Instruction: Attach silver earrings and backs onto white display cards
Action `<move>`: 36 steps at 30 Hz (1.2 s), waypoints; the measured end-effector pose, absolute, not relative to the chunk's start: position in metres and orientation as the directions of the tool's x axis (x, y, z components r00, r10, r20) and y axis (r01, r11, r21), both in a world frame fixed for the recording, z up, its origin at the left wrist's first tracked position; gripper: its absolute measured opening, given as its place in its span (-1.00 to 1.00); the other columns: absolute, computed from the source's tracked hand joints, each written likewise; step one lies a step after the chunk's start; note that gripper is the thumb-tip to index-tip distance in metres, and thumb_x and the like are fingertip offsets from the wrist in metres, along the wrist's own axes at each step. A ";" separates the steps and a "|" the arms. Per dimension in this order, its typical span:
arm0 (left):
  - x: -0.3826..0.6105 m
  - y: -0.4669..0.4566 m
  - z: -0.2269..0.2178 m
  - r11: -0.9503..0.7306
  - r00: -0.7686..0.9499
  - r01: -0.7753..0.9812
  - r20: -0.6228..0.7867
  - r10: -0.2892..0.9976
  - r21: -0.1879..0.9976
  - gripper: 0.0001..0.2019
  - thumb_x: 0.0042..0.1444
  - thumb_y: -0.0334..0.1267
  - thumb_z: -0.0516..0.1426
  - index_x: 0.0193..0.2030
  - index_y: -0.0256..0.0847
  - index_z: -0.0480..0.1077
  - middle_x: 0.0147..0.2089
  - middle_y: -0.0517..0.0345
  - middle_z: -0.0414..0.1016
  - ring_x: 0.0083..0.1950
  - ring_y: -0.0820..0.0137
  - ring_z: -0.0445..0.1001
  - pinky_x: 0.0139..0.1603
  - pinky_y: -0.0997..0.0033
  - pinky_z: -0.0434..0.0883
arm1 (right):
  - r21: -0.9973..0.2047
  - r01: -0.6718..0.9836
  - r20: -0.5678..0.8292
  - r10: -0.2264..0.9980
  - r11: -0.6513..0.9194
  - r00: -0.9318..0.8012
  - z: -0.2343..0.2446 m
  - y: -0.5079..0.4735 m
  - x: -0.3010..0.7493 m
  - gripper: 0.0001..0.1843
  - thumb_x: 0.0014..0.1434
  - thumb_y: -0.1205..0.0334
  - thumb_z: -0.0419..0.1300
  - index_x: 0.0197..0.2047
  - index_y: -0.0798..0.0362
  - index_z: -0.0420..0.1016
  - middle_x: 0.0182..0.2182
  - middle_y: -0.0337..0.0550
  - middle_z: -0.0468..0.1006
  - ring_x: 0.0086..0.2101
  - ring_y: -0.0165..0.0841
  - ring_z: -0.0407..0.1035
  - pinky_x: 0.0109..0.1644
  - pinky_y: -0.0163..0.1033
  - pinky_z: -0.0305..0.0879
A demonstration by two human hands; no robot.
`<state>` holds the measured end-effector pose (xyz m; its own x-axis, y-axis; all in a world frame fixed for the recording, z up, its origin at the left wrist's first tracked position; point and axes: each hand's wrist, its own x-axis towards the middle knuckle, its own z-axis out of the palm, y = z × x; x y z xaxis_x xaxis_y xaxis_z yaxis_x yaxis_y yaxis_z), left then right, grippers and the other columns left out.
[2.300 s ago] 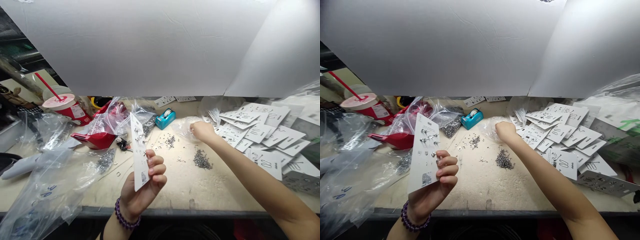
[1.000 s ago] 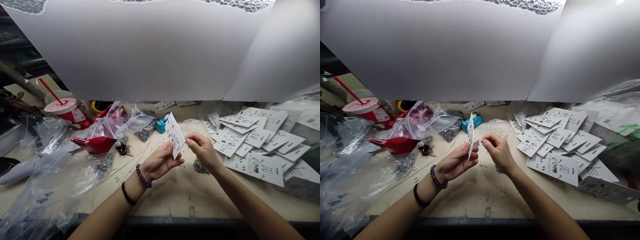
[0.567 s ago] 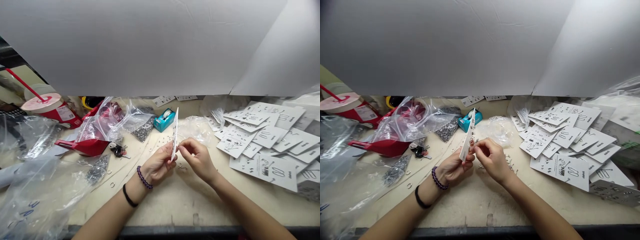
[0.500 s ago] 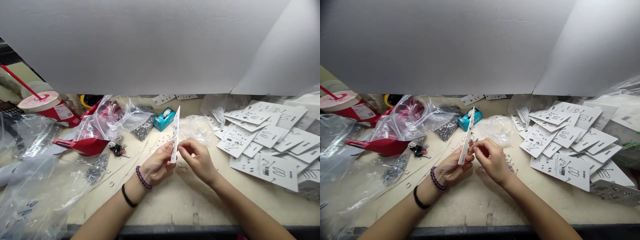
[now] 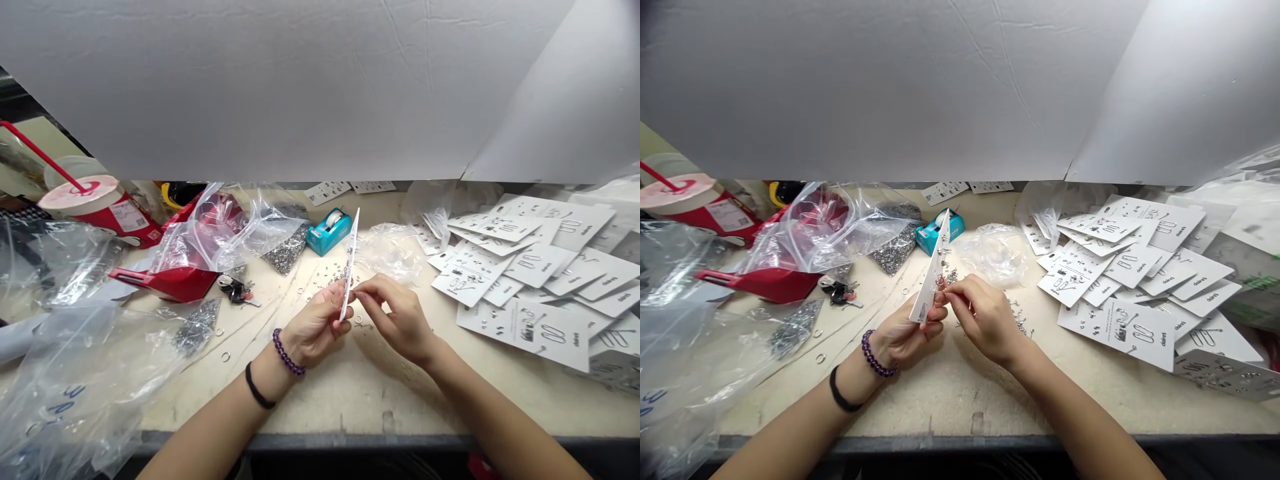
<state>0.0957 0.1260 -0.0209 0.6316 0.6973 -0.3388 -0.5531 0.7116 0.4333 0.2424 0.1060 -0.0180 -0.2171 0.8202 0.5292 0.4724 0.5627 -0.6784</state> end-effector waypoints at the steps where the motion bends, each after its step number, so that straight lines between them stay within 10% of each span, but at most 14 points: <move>1: 0.097 0.125 -0.021 0.709 0.632 -0.555 -0.334 0.699 0.435 -0.78 -0.19 -0.49 0.27 -0.39 -0.32 0.32 -0.48 0.28 0.24 -0.61 0.71 0.23 -0.72 0.83 0.16 | -0.676 0.473 0.533 0.818 0.565 -0.216 -0.017 0.105 0.243 -0.89 0.16 0.43 0.06 -0.29 0.06 0.37 -0.42 -0.18 0.45 -0.42 -0.43 0.32 -0.37 -0.33 0.27; 36: 0.097 0.118 -0.023 0.765 0.699 -0.524 -0.325 0.637 0.374 -0.72 -0.25 -0.42 0.32 -0.40 -0.34 0.33 -0.50 0.25 0.25 -0.60 0.72 0.21 -0.70 0.84 0.14 | -0.650 0.468 0.550 0.796 0.599 -0.254 -0.012 0.095 0.245 -0.88 0.14 0.42 0.05 -0.28 0.05 0.36 -0.42 -0.17 0.49 -0.40 -0.40 0.39 -0.34 -0.31 0.33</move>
<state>0.0967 0.1182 -0.0230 0.6988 0.6371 -0.3252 -0.5237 0.7653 0.3742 0.2455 0.0953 -0.0116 -0.2535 0.7956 0.5503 0.4680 0.5987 -0.6500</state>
